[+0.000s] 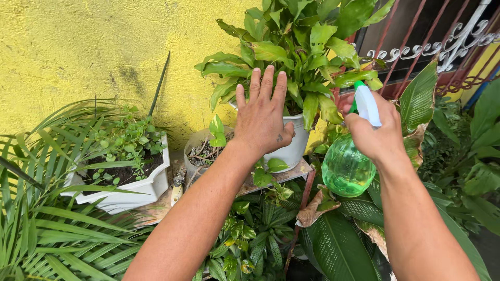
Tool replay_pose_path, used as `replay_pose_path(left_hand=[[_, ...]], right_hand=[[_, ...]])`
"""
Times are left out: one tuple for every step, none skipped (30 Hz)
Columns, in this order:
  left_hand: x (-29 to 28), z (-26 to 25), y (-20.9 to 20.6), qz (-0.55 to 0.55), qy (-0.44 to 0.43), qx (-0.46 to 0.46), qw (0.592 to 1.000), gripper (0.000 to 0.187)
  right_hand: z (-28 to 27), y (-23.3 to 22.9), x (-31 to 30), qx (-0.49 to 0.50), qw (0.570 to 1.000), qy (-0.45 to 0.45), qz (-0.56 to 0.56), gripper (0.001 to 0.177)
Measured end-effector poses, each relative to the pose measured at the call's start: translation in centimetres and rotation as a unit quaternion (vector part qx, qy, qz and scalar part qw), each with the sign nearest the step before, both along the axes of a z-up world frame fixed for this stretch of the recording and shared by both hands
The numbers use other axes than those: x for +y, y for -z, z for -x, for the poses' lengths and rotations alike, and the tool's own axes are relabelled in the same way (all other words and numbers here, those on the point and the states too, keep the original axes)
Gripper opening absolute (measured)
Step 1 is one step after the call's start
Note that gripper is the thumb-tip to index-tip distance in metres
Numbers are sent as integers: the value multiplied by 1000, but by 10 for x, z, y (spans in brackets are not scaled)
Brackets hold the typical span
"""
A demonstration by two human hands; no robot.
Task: The person is watering various potted plants using a green spray bottle, moving between different plants and using their hand to move leaves aside.
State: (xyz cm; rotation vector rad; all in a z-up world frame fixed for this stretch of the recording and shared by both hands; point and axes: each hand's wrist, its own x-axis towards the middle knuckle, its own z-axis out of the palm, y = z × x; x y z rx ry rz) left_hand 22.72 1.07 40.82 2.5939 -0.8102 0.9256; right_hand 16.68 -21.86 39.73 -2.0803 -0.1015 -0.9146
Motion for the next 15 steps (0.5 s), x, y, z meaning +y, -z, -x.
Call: replay_pose_path(left_hand=[[2, -2, 2, 1, 6, 8, 1000, 108], [4, -4, 3, -4, 7, 12, 1000, 108], [7, -6, 5, -9, 7, 15, 1000, 107], [8, -8, 6, -13, 7, 19, 1000, 107], [8, -10, 8, -10, 12, 20, 1000, 107], [9, -11, 10, -7, 17, 22, 1000, 107], [12, -11, 12, -3, 19, 24, 1000, 107], [14, -12, 13, -3, 22, 28, 999, 107], [15, -12, 15, -3, 24, 32, 999, 107], [16, -11, 17, -2, 26, 36, 999, 107], [18, -12, 19, 1, 29, 36, 999, 107], [19, -11, 20, 4, 32, 36, 999, 107], [22, -12, 21, 7, 34, 35, 999, 107], [23, -12, 22, 8, 34, 31, 999, 107], [26, -12, 24, 9, 34, 28, 999, 106]], right_hand=[[2, 4, 1, 17, 1000, 13, 2, 21], [4, 8, 3, 33, 999, 27, 4, 21], [6, 11, 4, 50, 998, 40, 7, 22], [10, 14, 6, 66, 996, 51, -2, 23], [11, 16, 10, 83, 995, 59, -11, 24], [14, 18, 13, 100, 993, 67, -20, 24], [16, 18, 17, 95, 993, 66, 0, 24], [20, 18, 21, 91, 994, 65, 20, 24], [23, 18, 26, 88, 993, 63, 40, 24], [26, 19, 31, 103, 991, 68, 43, 24], [28, 18, 37, 117, 989, 75, 46, 24], [30, 18, 42, 131, 987, 81, 49, 25], [31, 17, 49, 126, 989, 66, 49, 26], [33, 16, 56, 121, 990, 51, 50, 27], [34, 15, 63, 117, 991, 36, 50, 28]])
